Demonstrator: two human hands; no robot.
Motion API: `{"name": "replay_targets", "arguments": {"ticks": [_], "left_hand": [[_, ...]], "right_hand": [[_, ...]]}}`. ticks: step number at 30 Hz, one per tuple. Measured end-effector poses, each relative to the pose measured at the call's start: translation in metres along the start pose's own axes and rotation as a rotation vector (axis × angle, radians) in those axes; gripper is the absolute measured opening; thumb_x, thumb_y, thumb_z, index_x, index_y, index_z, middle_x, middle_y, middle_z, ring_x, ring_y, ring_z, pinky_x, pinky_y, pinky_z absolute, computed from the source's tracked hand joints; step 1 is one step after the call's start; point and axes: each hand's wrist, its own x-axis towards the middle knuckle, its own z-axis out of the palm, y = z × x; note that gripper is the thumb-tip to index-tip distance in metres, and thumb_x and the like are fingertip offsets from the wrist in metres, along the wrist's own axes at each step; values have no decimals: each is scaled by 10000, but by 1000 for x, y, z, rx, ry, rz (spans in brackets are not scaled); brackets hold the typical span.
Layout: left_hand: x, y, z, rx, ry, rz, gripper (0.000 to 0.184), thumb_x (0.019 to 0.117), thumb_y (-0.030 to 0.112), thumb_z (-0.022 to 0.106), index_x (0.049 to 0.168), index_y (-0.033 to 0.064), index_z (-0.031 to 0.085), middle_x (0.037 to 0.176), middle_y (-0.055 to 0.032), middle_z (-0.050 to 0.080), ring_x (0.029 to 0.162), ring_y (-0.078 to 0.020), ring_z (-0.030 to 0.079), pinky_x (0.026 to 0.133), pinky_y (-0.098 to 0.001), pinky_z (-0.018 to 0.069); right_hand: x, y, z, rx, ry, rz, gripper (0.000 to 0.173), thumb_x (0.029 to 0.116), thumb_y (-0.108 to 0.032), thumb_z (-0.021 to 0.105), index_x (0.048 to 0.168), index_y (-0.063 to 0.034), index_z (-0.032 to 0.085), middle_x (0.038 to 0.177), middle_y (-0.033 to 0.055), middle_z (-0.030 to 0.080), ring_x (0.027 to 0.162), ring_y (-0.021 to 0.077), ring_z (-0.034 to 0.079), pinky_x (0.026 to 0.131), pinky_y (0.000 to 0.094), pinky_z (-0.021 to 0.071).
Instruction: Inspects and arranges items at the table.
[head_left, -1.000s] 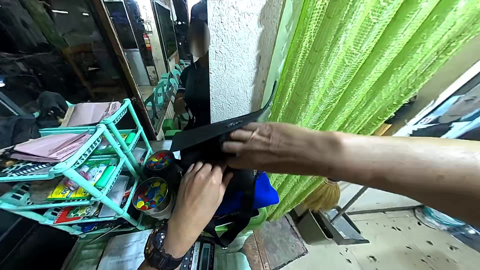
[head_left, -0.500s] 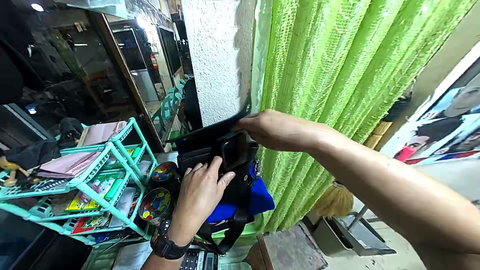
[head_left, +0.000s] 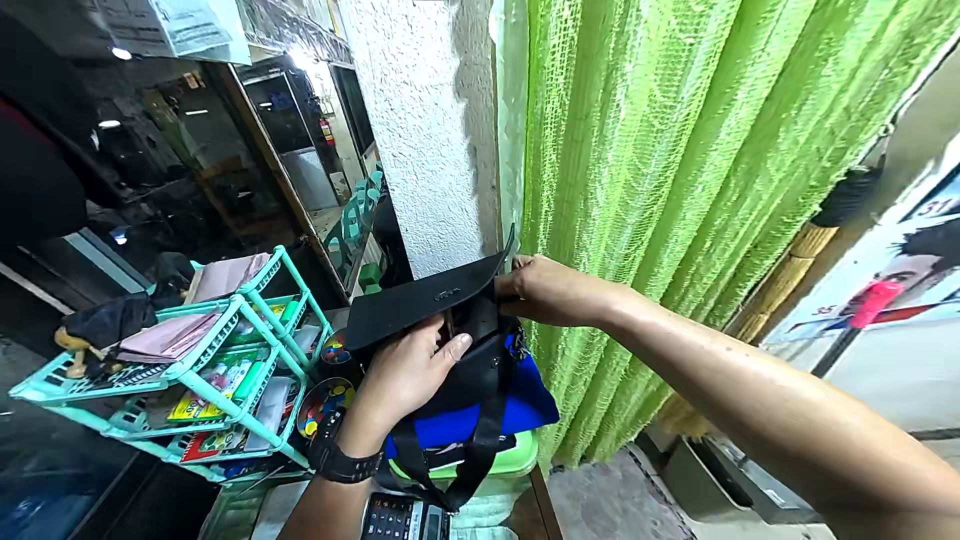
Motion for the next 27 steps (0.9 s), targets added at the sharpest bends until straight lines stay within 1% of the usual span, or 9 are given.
{"name": "replay_targets", "arguments": {"ticks": [4, 6, 8, 12, 15, 17, 19, 22, 27], "left_hand": [[-3, 0, -20, -148, -59, 12, 472, 1061, 468, 503, 1317, 103, 659, 1216, -89, 705, 1175, -156, 648, 1064, -451, 499], [-1, -12, -33, -211, -76, 24, 433, 1035, 442, 570, 1266, 89, 670, 1131, -62, 718, 1087, -117, 668, 1002, -403, 538], [5, -22, -43, -249, -181, 2, 424, 1020, 449, 591, 1252, 98, 639, 1071, -27, 710, 1020, -79, 665, 945, -358, 546], [14, -31, -42, -346, -398, 64, 426, 1016, 399, 613, 1323, 104, 600, 1154, 18, 701, 1095, -8, 639, 1009, -268, 519], [11, -37, -48, -428, -300, 148, 464, 961, 472, 656, 1280, 135, 660, 1104, 34, 729, 1035, -36, 677, 950, -279, 561], [9, -38, -46, -524, -182, 124, 424, 1019, 443, 599, 1306, 136, 658, 1084, 11, 737, 988, -68, 703, 908, -279, 589], [10, -38, -40, -471, -164, 115, 387, 1037, 441, 566, 1270, 150, 672, 1075, 26, 725, 995, -44, 685, 921, -268, 570], [15, -40, -39, -347, -349, 230, 381, 1059, 404, 520, 1238, 130, 715, 1156, 25, 726, 1098, -22, 654, 1014, -296, 527], [31, -33, -45, -187, -594, 272, 373, 1087, 364, 474, 1072, 113, 750, 956, 28, 707, 898, 13, 621, 862, -268, 511]], "right_hand": [[14, -1, -25, 197, 64, -95, 101, 973, -148, 683, 961, -99, 771, 886, 57, 731, 887, 215, 689, 836, 483, 551], [21, -5, -36, 255, 88, -129, 125, 997, -175, 665, 1015, -93, 758, 882, 51, 728, 825, 173, 697, 788, 454, 570], [28, -11, -42, 274, 64, -140, 126, 1011, -187, 653, 1021, -101, 746, 866, 29, 719, 795, 135, 679, 757, 420, 562], [34, -14, -44, 307, 42, -151, 125, 1008, -180, 660, 1033, -109, 760, 885, 6, 730, 806, 94, 679, 772, 374, 564], [30, -13, -43, 336, 19, -162, 121, 1009, -175, 660, 1035, -114, 760, 903, -9, 736, 823, 66, 681, 791, 344, 571], [26, -13, -45, 347, 20, -169, 121, 1011, -166, 655, 1034, -112, 761, 912, -17, 736, 828, 48, 678, 791, 311, 570], [23, -14, -46, 343, 24, -174, 121, 1009, -159, 657, 1026, -108, 764, 916, -18, 738, 830, 43, 679, 790, 298, 572], [23, -18, -46, 325, 32, -183, 123, 1008, -161, 655, 1027, -110, 766, 925, -14, 739, 842, 46, 683, 794, 300, 574], [22, -21, -42, 331, 48, -176, 109, 997, -149, 666, 1022, -109, 763, 917, -16, 738, 838, 51, 683, 793, 308, 576]]}}
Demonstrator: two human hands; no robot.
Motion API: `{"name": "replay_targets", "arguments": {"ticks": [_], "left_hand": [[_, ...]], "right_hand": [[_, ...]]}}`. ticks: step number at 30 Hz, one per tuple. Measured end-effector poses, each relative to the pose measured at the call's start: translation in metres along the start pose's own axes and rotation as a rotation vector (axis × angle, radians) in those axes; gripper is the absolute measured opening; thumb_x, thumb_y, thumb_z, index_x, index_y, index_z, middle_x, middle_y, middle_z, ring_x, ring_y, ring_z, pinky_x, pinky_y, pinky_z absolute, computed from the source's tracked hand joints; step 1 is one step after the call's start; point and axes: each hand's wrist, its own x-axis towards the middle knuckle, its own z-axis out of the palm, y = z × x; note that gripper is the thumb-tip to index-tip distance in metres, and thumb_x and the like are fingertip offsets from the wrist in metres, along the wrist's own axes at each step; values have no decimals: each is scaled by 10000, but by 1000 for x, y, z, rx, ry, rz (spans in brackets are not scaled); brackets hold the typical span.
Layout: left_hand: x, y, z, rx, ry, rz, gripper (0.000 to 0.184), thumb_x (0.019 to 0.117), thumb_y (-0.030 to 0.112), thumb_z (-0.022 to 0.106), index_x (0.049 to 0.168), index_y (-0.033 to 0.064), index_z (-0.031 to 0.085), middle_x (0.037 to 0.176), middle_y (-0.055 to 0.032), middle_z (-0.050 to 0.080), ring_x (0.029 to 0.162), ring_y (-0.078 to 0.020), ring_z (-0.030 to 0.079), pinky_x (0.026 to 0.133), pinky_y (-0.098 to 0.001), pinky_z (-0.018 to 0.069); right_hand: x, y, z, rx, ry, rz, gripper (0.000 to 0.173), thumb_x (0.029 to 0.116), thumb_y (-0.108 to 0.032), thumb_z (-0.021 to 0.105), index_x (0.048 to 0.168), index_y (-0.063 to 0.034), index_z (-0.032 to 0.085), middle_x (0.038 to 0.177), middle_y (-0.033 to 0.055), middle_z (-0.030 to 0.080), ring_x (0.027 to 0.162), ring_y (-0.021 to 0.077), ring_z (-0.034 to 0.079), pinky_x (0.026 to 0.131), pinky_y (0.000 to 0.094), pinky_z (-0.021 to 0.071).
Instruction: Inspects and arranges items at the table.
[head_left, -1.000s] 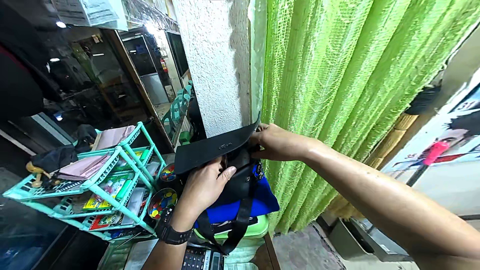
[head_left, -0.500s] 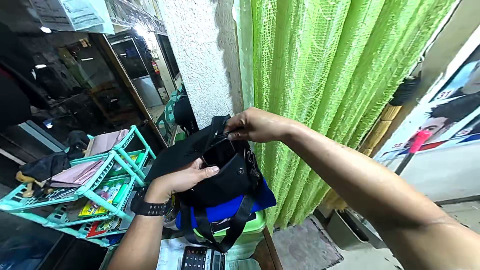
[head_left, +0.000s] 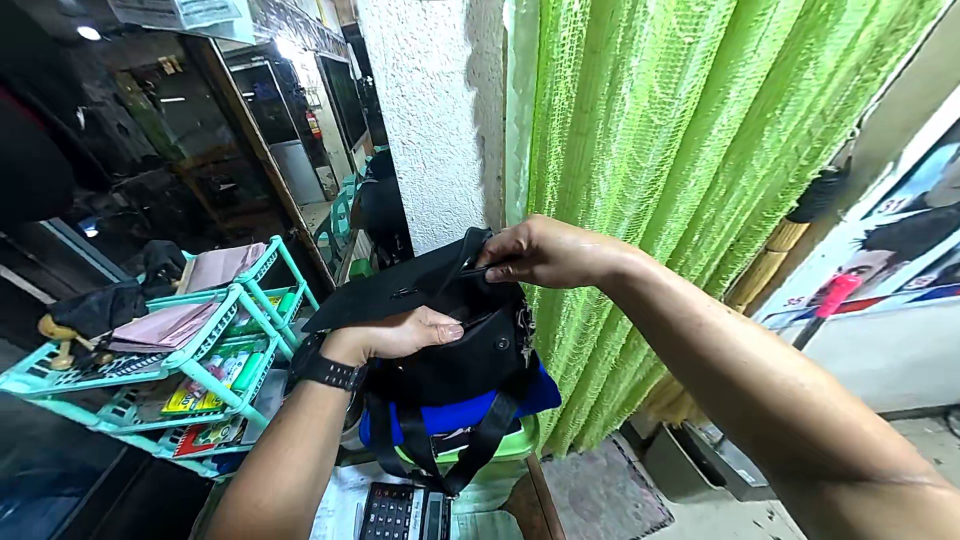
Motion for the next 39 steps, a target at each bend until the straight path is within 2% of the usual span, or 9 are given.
{"name": "replay_targets", "arguments": {"ticks": [7, 15, 17, 22, 27, 32, 35, 37, 39], "left_hand": [[18, -7, -4, 89, -24, -68, 401, 1086, 379, 484, 1193, 89, 741, 1074, -62, 733, 1009, -91, 660, 957, -381, 507], [-12, -21, 32, 113, 532, -68, 390, 976, 456, 676, 1297, 235, 699, 1241, 98, 714, 1192, -17, 633, 1089, -351, 503], [-10, -29, 44, 187, 649, -58, 384, 976, 495, 660, 1285, 273, 711, 1301, 88, 688, 1268, -49, 590, 1127, -414, 464], [7, -36, 69, 275, 822, 69, 302, 1025, 407, 618, 1128, 176, 783, 1137, -1, 758, 1106, -122, 694, 985, -446, 557], [13, -54, 85, 340, 1039, 186, 236, 989, 348, 682, 1112, 170, 775, 1136, -16, 745, 1128, -139, 680, 990, -435, 558], [-16, -69, 89, -445, 1223, 303, 327, 1004, 5, 457, 1218, 49, 701, 1230, -30, 708, 1158, -108, 651, 1021, -354, 538], [-36, -62, 71, -975, 1034, 308, 618, 1064, 381, 150, 1244, 99, 669, 1221, -32, 702, 1156, -136, 642, 1017, -383, 514], [-46, -55, 62, -891, 913, 283, 676, 1067, 575, 220, 1230, 112, 686, 1167, -28, 728, 1099, -128, 676, 972, -359, 552], [-55, -47, 60, -707, 883, 214, 325, 1085, 333, 457, 1165, 97, 665, 1032, -15, 706, 949, -102, 668, 876, -323, 567]], "right_hand": [[-6, 9, 8, -48, 45, 46, 118, 998, -156, 662, 1039, -116, 765, 932, 5, 735, 862, 92, 685, 817, 353, 571], [-31, 17, 13, 189, 136, 271, 155, 978, -188, 642, 1097, -133, 722, 992, 0, 727, 917, 97, 684, 858, 374, 578], [-41, 12, 18, 400, 257, 331, 345, 978, -373, 471, 1153, -202, 714, 1089, -54, 698, 989, 71, 636, 873, 339, 534], [-35, -4, 43, 650, 373, 512, 729, 1000, -752, 262, 1057, -162, 687, 818, -34, 697, 627, 84, 612, 571, 282, 528], [-34, -16, 40, 1101, 350, 564, 290, 996, -125, 437, 1218, -55, 610, 1019, 111, 726, 819, 199, 739, 731, 366, 649], [-51, -3, 32, 1271, 352, 404, 298, 1028, -96, 377, 1175, -72, 636, 1007, 106, 736, 783, 146, 737, 679, 293, 643], [-58, 3, 35, 1168, 298, 381, 311, 1020, -107, 422, 1259, -81, 619, 1075, 114, 732, 853, 162, 741, 724, 319, 644], [-61, -1, 41, 1041, 299, 450, 321, 1016, -142, 453, 1299, -107, 602, 1076, 93, 735, 858, 163, 739, 719, 328, 643], [-65, -1, 51, 932, 284, 518, 326, 1023, -158, 483, 1333, -127, 580, 1075, 76, 735, 864, 168, 740, 717, 341, 648]]}}
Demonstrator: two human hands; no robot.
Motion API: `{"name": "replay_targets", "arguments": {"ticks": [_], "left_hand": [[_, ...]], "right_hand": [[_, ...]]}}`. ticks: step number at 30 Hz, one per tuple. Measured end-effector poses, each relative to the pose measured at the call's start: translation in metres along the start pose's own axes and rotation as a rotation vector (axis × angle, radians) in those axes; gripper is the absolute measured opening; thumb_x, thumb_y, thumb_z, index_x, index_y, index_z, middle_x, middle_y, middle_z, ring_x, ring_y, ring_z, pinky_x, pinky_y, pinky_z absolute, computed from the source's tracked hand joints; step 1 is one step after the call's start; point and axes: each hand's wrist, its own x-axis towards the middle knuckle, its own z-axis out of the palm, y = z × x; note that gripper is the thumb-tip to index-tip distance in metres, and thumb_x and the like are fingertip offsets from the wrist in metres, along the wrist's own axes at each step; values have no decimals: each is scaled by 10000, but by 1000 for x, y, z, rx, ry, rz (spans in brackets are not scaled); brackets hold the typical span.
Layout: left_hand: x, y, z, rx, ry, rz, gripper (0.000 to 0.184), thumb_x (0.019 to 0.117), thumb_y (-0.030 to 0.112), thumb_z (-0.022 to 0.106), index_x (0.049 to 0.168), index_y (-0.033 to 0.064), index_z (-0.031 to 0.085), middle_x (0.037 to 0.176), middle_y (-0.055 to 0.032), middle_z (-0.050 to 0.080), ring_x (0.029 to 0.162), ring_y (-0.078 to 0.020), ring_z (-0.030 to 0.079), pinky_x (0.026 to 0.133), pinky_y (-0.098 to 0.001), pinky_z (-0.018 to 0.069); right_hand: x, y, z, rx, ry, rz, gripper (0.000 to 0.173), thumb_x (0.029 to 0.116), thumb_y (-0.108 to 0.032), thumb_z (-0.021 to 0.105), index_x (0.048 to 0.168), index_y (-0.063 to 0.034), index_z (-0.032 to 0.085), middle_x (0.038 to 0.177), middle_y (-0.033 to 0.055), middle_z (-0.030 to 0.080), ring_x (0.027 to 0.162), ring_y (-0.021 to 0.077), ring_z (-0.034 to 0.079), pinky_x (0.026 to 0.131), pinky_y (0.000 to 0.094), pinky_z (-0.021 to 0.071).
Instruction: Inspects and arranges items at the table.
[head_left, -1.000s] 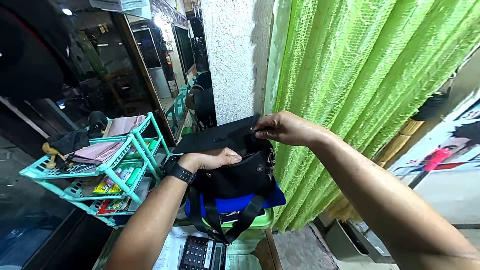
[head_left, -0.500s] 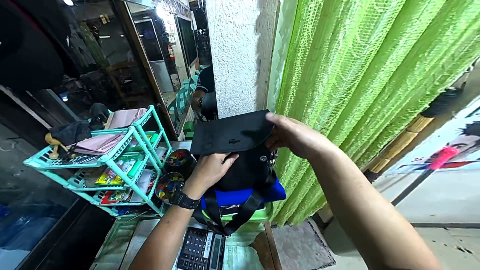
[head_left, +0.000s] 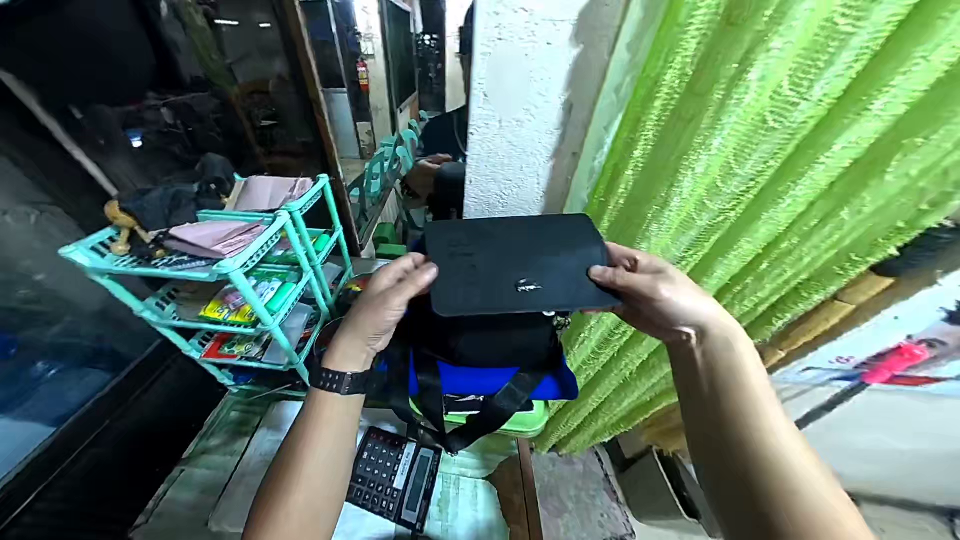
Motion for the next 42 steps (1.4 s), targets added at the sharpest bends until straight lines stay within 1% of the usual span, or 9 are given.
{"name": "replay_targets", "arguments": {"ticks": [5, 9, 12, 15, 17, 21, 24, 29, 42], "left_hand": [[-3, -13, -4, 269, 27, -33, 204, 1059, 186, 572, 1155, 19, 641, 935, -95, 702, 757, -154, 668, 692, -346, 580], [-1, -30, -9, 149, -31, -63, 293, 1001, 136, 667, 1256, 19, 584, 1017, -123, 721, 877, -190, 712, 787, -382, 608], [4, -39, -8, 85, -39, -112, 269, 981, 72, 680, 1222, -11, 597, 1067, -134, 713, 913, -195, 728, 813, -377, 628], [6, -51, -9, 8, -34, -111, 274, 987, 97, 677, 1221, -28, 608, 1060, -132, 713, 915, -175, 722, 823, -359, 620], [5, -61, -11, -30, -48, -93, 301, 974, 108, 699, 1227, -23, 604, 1010, -122, 723, 882, -163, 716, 824, -351, 611], [8, -60, -23, -162, -164, -24, 292, 980, 93, 682, 1232, -28, 598, 987, -114, 716, 866, -156, 707, 829, -346, 606], [4, -74, -37, -208, -130, -4, 319, 1086, 245, 516, 1247, -9, 620, 1057, -126, 737, 908, -191, 734, 820, -380, 624], [17, -103, -40, 81, -39, -39, 695, 944, 333, 740, 1490, 27, 438, 1448, -183, 545, 1314, -262, 562, 1109, -459, 474], [75, -124, -26, -92, -93, -90, 750, 876, 394, 814, 1435, 2, 502, 1330, -176, 646, 1263, -253, 618, 1102, -459, 487]], "right_hand": [[-2, 30, 12, -84, 87, 49, 351, 988, -97, 593, 1335, -70, 551, 1065, 102, 733, 892, 207, 749, 770, 388, 657], [-1, 31, 29, -126, 195, 23, 336, 986, -80, 595, 1312, -50, 518, 1039, 113, 735, 882, 226, 759, 768, 406, 665], [-7, 19, 37, -701, 407, -48, 481, 961, -227, 704, 1343, -6, 514, 1057, 143, 726, 886, 247, 745, 765, 453, 642], [-8, -7, 75, -1202, 465, -285, 640, 892, -342, 774, 1317, 79, 546, 1199, 330, 607, 1078, 500, 611, 889, 676, 502], [-1, -4, 126, -1347, 342, -389, 623, 822, -327, 842, 1265, 51, 623, 1249, 357, 579, 1163, 582, 545, 939, 747, 448], [31, 50, 169, -1556, 338, -634, 277, 901, -153, 687, 1163, -63, 692, 1254, 239, 633, 1141, 486, 598, 914, 632, 501], [37, 57, 170, -1445, 446, -632, 217, 953, -79, 602, 1141, -46, 706, 1172, 199, 670, 1120, 401, 626, 927, 547, 527], [39, 40, 179, -1256, 481, -471, 218, 985, -97, 638, 1175, -52, 733, 1170, 158, 677, 1099, 252, 661, 931, 430, 562], [61, 43, 186, -1364, 621, -236, 208, 1012, -115, 642, 1163, 27, 658, 1078, 187, 692, 993, 235, 706, 894, 403, 599]]}}
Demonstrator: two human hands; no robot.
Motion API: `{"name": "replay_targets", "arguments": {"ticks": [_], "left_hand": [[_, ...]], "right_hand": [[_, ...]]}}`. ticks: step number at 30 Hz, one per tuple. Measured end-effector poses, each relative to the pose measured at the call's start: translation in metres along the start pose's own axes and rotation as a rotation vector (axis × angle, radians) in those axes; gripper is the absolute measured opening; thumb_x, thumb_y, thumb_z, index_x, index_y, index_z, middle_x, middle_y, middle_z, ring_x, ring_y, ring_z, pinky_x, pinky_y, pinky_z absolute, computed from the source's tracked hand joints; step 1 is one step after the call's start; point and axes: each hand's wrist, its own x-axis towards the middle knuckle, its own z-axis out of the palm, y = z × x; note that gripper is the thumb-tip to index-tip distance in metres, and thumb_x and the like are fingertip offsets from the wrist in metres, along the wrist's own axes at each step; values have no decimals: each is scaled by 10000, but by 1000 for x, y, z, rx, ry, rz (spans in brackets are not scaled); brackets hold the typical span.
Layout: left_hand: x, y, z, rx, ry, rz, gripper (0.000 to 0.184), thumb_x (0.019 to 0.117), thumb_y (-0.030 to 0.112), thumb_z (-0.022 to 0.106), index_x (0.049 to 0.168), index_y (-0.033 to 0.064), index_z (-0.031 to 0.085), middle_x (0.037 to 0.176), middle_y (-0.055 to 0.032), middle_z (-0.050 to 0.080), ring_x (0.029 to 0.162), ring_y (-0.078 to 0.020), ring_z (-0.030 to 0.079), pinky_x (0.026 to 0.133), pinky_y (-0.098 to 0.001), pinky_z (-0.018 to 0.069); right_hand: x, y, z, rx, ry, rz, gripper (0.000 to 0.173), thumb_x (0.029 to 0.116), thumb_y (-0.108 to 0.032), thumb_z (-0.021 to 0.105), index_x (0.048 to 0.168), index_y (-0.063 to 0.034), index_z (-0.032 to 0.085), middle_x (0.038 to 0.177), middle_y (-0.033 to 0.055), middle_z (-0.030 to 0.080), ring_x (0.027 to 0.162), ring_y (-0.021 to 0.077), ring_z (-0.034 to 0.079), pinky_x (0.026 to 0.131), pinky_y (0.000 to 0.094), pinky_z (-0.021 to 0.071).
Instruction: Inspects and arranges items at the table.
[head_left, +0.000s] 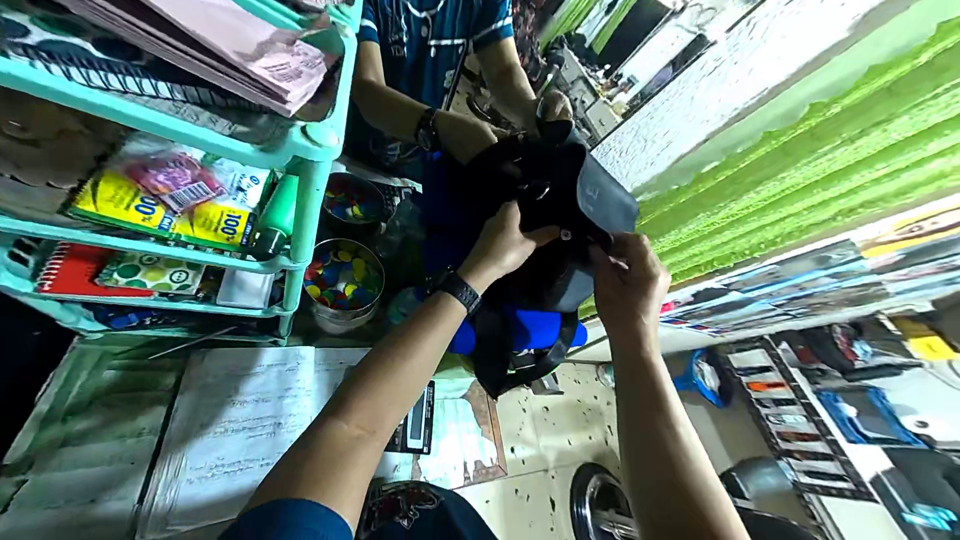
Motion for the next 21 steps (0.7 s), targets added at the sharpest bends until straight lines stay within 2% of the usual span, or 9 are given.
{"name": "replay_targets", "arguments": {"ticks": [4, 6, 7, 10, 13, 15, 18, 21], "left_hand": [[17, -7, -9, 17, -99, 7, 692, 850, 437, 828, 1372, 47, 593, 1291, -138, 676, 1242, -228, 630, 1082, -476, 500], [18, -7, -8, 32, -127, 26, 654, 893, 443, 786, 1391, 69, 585, 1321, -125, 663, 1268, -221, 612, 1102, -479, 483], [18, -6, -6, 48, -127, 21, 626, 913, 459, 759, 1360, 50, 605, 1274, -142, 685, 1227, -241, 640, 1072, -497, 501], [13, 1, -1, 101, -95, 13, 564, 928, 491, 726, 1214, 7, 676, 1099, -163, 723, 1065, -278, 698, 956, -524, 551], [8, 8, 8, 139, -37, 71, 456, 932, 444, 726, 1132, 35, 713, 1024, -123, 742, 992, -248, 720, 895, -505, 576], [5, 14, 14, 161, -9, 77, 409, 929, 429, 718, 1078, 48, 720, 948, -103, 738, 918, -242, 723, 813, -507, 584], [1, 23, 19, 201, 3, 70, 404, 923, 444, 710, 1042, 58, 714, 913, -94, 728, 890, -247, 719, 767, -505, 584], [-1, 29, 22, 216, 23, 86, 421, 916, 447, 725, 1013, 38, 700, 883, -107, 713, 857, -263, 712, 738, -503, 581]], "right_hand": [[-2, -1, 3, 2, 17, 2, 192, 1019, -110, 630, 1150, 17, 687, 1119, 172, 695, 1042, 207, 697, 920, 369, 593], [-4, -1, 4, 8, 29, -23, 194, 1019, -98, 624, 1166, 4, 699, 1189, 159, 694, 1116, 189, 684, 958, 346, 581], [-6, 0, 5, 10, 44, -28, 190, 1013, -96, 631, 1157, 3, 707, 1205, 163, 686, 1142, 195, 670, 969, 341, 570], [-10, -2, 9, -18, 102, 10, 186, 1001, -105, 660, 1151, -22, 732, 1138, 158, 642, 1073, 200, 641, 913, 309, 565], [-15, -5, 13, -68, 172, 59, 179, 1001, -133, 671, 1128, -18, 725, 1089, 151, 637, 1021, 203, 646, 874, 320, 575], [-16, -6, 17, -90, 235, 75, 152, 994, -130, 676, 1065, 5, 679, 1043, 151, 631, 1002, 211, 647, 861, 327, 573], [-18, -6, 22, -73, 287, 69, 104, 973, -90, 689, 1003, 10, 686, 991, 130, 623, 964, 191, 633, 847, 291, 560], [-18, 0, 24, -35, 321, 68, 83, 961, -57, 688, 994, 17, 704, 1013, 131, 674, 1009, 183, 640, 901, 286, 533]]}}
